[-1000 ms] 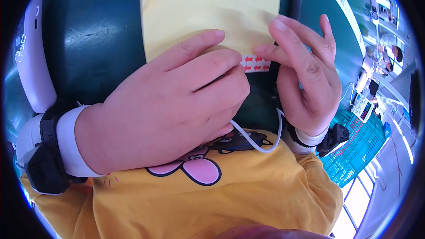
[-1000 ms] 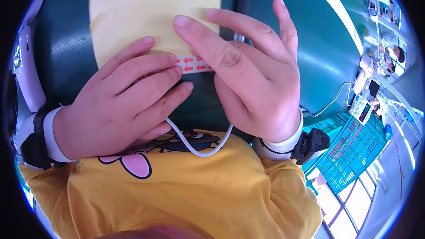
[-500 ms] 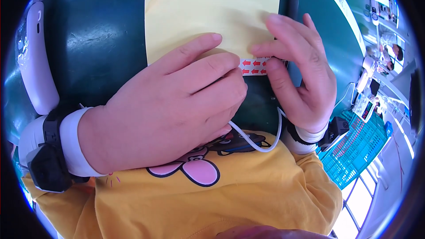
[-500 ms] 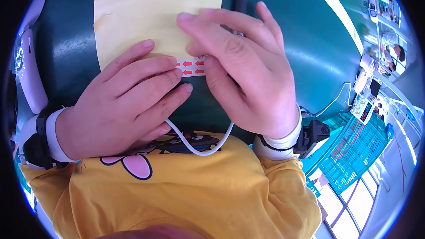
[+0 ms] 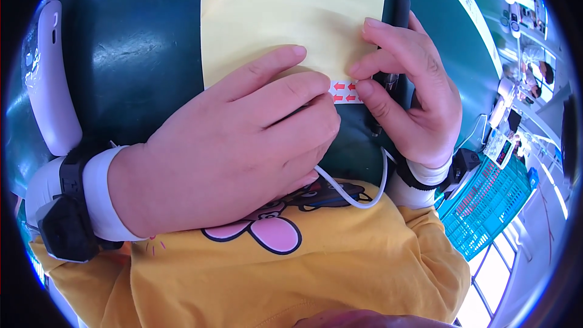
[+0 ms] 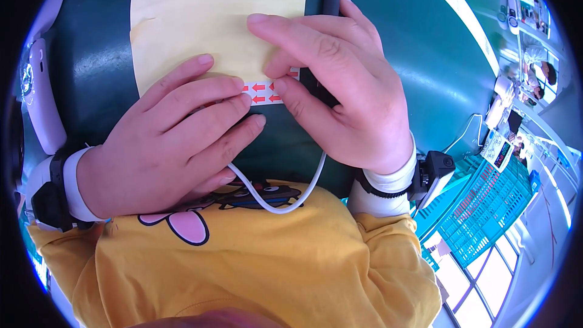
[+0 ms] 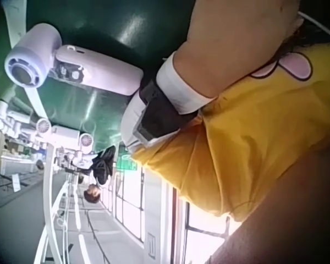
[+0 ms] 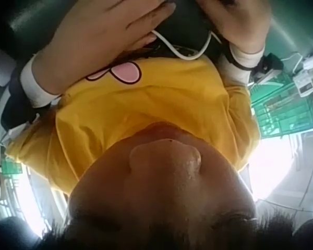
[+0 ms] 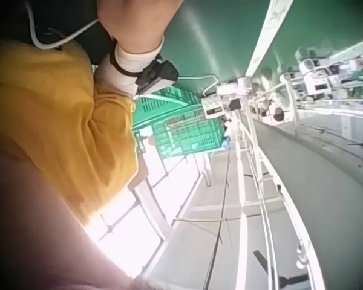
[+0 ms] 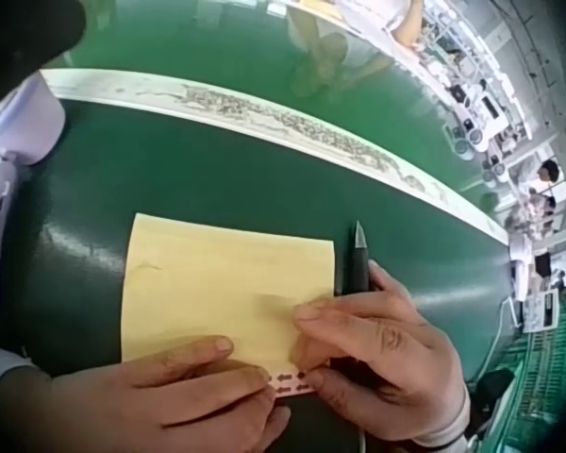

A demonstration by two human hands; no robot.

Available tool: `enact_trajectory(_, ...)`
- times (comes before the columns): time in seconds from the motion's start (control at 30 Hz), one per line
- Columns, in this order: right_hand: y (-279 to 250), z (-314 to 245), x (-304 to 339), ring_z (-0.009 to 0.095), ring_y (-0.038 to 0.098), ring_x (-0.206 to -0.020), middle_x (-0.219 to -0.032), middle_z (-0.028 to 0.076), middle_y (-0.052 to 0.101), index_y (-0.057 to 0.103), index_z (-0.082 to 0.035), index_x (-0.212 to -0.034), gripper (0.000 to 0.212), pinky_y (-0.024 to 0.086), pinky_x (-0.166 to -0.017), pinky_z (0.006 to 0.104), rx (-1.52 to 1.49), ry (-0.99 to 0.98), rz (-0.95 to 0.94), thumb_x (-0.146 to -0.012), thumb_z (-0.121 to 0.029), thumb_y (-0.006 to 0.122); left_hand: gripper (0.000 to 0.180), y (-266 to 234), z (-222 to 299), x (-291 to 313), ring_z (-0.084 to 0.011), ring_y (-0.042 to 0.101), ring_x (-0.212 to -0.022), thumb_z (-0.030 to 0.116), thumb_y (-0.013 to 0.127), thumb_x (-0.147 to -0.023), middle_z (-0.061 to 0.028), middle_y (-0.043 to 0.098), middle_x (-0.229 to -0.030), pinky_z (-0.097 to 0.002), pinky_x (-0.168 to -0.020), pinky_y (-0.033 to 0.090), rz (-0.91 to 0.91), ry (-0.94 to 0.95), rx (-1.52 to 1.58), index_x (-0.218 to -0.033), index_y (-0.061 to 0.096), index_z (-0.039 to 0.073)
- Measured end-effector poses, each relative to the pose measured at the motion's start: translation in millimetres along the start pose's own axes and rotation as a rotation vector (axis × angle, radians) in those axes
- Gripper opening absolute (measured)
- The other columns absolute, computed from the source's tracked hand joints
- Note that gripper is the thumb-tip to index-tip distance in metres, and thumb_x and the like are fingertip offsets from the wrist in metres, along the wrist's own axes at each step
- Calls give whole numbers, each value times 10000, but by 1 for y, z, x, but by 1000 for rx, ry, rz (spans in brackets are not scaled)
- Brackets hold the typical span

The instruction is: The person writes on a sticker with a pen, picks up a handheld fan, and presses its buttons. After placing the fan in a basket, they pick up more handheld fans one at a time, pressing their buttons and setting them down on the table.

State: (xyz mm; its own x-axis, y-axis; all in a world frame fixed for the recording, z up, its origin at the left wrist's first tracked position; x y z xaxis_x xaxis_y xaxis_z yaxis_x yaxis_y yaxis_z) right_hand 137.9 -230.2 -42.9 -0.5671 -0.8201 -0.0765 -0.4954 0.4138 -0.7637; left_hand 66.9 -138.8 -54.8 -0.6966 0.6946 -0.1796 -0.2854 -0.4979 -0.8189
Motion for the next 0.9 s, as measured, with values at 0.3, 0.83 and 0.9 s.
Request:
enact_trajectory(0.3, -4, 9, 2, 196, 515, -914, -776, 45, 597, 460, 28, -1138, 484, 253, -965, 395, -88, 21, 50, -676, 55, 601, 422, 2, -1, -2, -244, 457, -1019, 199, 623, -612, -99, 489, -995, -422, -952, 338, 17, 22, 20, -990, 558, 25)
enact_trajectory(0.83, 36, -130, -125, 241, 517, -649, -817, 83, 580, 474, -19, -1087, 356, 425, -607, 304, -204, -606, 98, -735, -10, 529, 210, -10, 6, 14, -278, 529, -864, 198, 527, -733, -134, 566, -875, -366, -793, 389, 268, 23, 105, -816, 580, 13)
enact_trajectory(0.9, 40, -133, -131, 198, 498, -648, -847, 65, 575, 471, -22, -1105, 372, 403, -629, 287, -261, -592, 98, -739, 1, 533, 204, -10, 8, 15, -300, 554, -810, 202, 497, -768, -153, 570, -833, -374, -733, 429, 258, 39, 101, -818, 568, 18)
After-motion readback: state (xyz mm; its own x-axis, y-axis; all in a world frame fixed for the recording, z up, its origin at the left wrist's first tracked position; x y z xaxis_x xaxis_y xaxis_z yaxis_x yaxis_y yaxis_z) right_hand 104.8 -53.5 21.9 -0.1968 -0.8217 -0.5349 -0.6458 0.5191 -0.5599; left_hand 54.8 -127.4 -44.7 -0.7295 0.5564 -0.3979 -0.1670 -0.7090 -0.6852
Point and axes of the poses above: each hand's wrist, its own x-axis away from the middle knuckle, its own y-axis out of the palm, z = x × y, the point moved 7 cm from there along -x, towards the middle knuckle
